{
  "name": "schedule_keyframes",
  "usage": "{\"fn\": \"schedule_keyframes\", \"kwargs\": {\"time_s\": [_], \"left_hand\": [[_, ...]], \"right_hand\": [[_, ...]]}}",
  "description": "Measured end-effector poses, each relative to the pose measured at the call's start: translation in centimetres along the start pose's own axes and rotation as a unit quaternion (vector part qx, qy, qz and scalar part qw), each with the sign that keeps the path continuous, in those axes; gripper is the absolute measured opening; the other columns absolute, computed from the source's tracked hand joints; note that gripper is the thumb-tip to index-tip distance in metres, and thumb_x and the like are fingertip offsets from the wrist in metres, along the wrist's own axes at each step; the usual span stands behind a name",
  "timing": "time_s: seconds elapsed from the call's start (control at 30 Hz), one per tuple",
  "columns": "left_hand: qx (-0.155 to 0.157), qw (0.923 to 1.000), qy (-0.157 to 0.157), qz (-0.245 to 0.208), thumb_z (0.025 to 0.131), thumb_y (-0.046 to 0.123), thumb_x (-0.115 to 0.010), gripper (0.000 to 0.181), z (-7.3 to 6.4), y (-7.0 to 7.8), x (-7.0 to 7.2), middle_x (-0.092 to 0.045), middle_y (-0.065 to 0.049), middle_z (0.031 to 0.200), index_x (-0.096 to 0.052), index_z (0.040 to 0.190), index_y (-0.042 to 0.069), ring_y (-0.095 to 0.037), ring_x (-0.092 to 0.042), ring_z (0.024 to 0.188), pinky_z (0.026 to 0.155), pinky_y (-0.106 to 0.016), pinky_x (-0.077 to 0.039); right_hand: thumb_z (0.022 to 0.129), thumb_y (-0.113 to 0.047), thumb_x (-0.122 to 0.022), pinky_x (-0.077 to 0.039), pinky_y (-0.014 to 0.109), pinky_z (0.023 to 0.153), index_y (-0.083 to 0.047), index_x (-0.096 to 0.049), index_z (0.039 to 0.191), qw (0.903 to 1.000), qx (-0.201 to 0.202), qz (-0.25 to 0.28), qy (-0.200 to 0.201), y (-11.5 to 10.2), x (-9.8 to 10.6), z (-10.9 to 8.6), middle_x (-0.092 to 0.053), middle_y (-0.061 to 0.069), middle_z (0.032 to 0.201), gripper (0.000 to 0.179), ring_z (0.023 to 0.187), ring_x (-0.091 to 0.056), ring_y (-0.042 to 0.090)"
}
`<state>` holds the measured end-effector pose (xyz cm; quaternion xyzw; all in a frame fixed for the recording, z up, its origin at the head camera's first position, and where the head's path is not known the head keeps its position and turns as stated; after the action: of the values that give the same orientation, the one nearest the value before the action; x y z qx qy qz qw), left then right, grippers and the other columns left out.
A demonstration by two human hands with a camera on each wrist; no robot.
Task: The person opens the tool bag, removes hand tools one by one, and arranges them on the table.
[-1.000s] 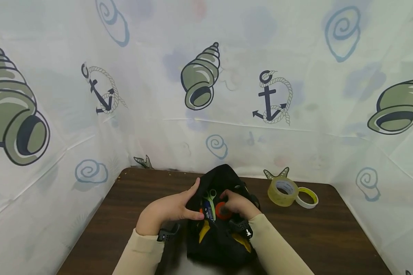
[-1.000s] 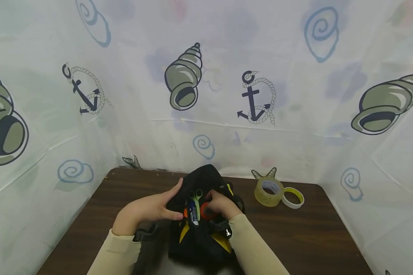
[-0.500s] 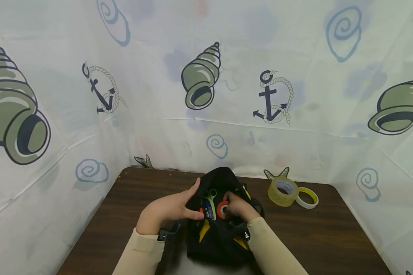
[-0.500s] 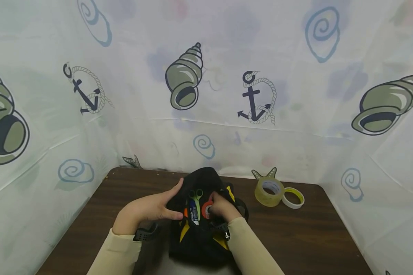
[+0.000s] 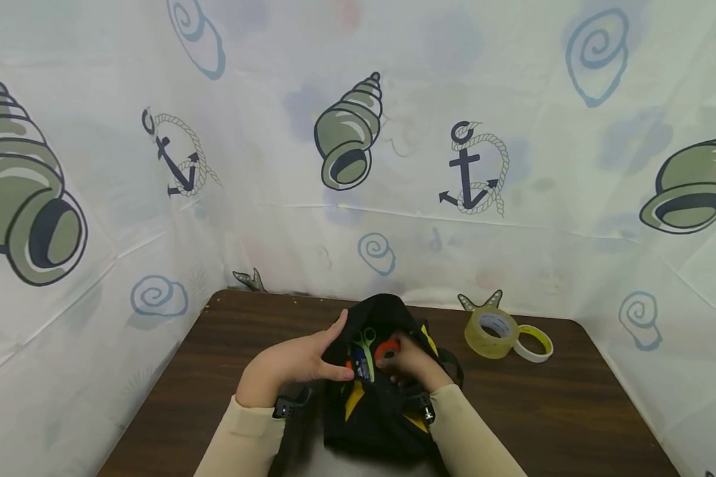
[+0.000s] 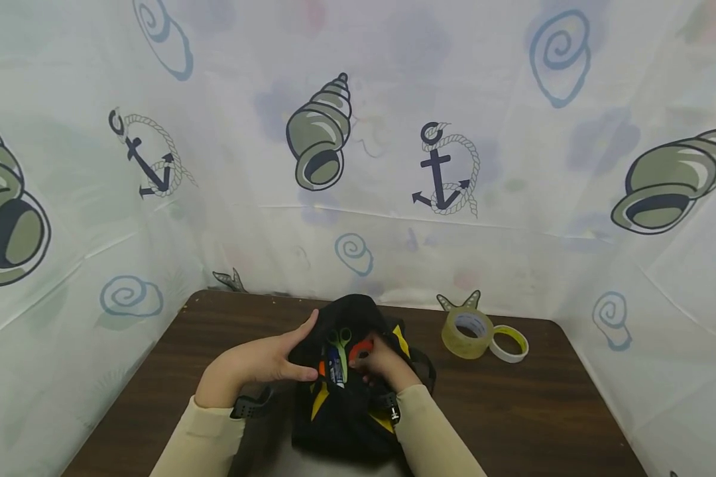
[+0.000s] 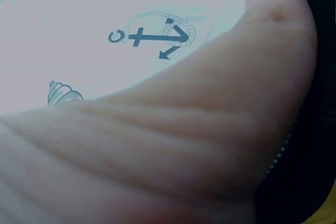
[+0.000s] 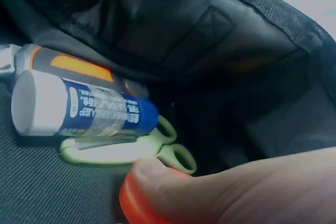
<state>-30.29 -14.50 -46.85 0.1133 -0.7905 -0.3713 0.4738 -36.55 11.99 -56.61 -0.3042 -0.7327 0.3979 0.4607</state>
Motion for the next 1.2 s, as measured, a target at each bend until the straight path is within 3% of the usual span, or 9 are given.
{"fn": "schedule_keyframes", "kwargs": {"time_s": [0.1,0.23,0.43,0.67,0.77,0.9,1.03,1.2], "left_hand": [[-0.001,1.0,0.0,-0.004,0.094,0.066,-0.077,0.12,0.0,0.0,-0.1,-0.021,-0.006,0.182,0.009,0.174,0.044,-0.035,-0.038,0.163,0.127,-0.064,-0.037],[0.0,0.9999,0.001,-0.011,0.091,0.07,-0.078,0.122,0.0,-0.1,-0.1,-0.024,-0.008,0.182,0.009,0.173,0.045,-0.036,-0.04,0.162,0.126,-0.065,-0.038],[0.006,0.9999,0.005,-0.012,0.09,0.07,-0.079,0.123,-0.2,0.0,-0.1,-0.025,-0.008,0.182,0.009,0.173,0.045,-0.037,-0.041,0.161,0.127,-0.066,-0.037],[0.012,0.9996,0.008,-0.026,0.091,0.065,-0.082,0.123,-0.3,-0.1,-0.3,-0.023,-0.005,0.182,0.01,0.171,0.05,-0.035,-0.039,0.162,0.128,-0.065,-0.036],[0.012,0.9996,0.007,-0.025,0.092,0.062,-0.082,0.122,-0.3,0.0,-0.3,-0.023,-0.005,0.182,0.01,0.171,0.051,-0.036,-0.039,0.162,0.128,-0.064,-0.036],[0.011,0.9998,0.005,-0.016,0.093,0.063,-0.081,0.121,-0.3,0.1,-0.2,-0.022,-0.005,0.182,0.011,0.171,0.051,-0.035,-0.041,0.161,0.127,-0.063,-0.038],[0.015,0.9999,0.003,-0.006,0.092,0.066,-0.079,0.12,-0.2,0.2,-0.1,-0.023,-0.003,0.182,0.011,0.17,0.052,-0.034,-0.044,0.16,0.125,-0.061,-0.041],[0.017,0.9998,0.003,-0.003,0.092,0.066,-0.079,0.119,-0.2,0.2,-0.1,-0.025,-0.003,0.182,0.01,0.17,0.053,-0.033,-0.045,0.159,0.125,-0.061,-0.042]], "right_hand": [[0.105,-0.012,-0.073,-0.058,0.033,0.057,-0.005,-0.049,0.145,0.9992,0.04,-0.001,-0.002,-0.5,0.0,-0.3,-0.067,0.018,0.107,0.048,0.066,-0.066,0.023],[0.105,-0.012,-0.073,-0.062,0.036,0.065,-0.011,-0.058,0.135,0.9945,0.101,-0.025,0.007,-2.4,0.6,-1.4,-0.07,0.014,0.107,0.033,0.071,-0.07,0.023],[0.105,-0.015,-0.075,-0.066,0.046,0.071,-0.01,-0.064,0.125,0.9897,0.143,-0.008,0.011,-5.1,2.3,-4.6,-0.071,0.012,0.104,0.023,0.081,-0.072,0.029],[0.103,-0.017,-0.077,-0.065,0.037,0.068,-0.013,-0.066,0.126,0.9823,0.162,0.003,0.093,-5.5,3.6,-8.2,-0.068,0.009,0.1,0.026,0.078,-0.07,0.026],[0.104,-0.017,-0.077,-0.063,0.035,0.06,-0.011,-0.063,0.13,0.9683,0.209,0.025,0.135,-5.4,3.8,-9.8,-0.066,0.011,0.093,0.03,0.067,-0.067,0.023],[0.106,-0.016,-0.074,-0.058,0.034,0.052,-0.009,-0.064,0.124,0.9403,0.275,0.049,0.194,-5.0,4.1,-11.5,-0.063,0.011,0.084,0.022,0.058,-0.06,0.02],[0.106,-0.015,-0.074,-0.057,0.03,0.053,-0.013,-0.069,0.115,0.9218,0.268,0.081,0.268,-3.8,5.0,-12.6,-0.067,0.006,0.089,0.011,0.058,-0.06,0.018],[0.106,-0.007,-0.071,-0.05,0.028,0.044,-0.004,-0.069,0.122,0.896,0.254,0.122,0.343,-1.8,7.4,-13.6,-0.066,0.004,0.093,0.016,0.047,-0.054,0.019]]}}
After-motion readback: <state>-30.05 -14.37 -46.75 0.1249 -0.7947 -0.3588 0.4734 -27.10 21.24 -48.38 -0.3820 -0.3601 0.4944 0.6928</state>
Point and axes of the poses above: each hand's wrist, its own z-axis towards the middle knuckle, its own x-axis out of the back of the hand, y = z × x, the point moved 2 cm from there along z, towards the middle knuckle
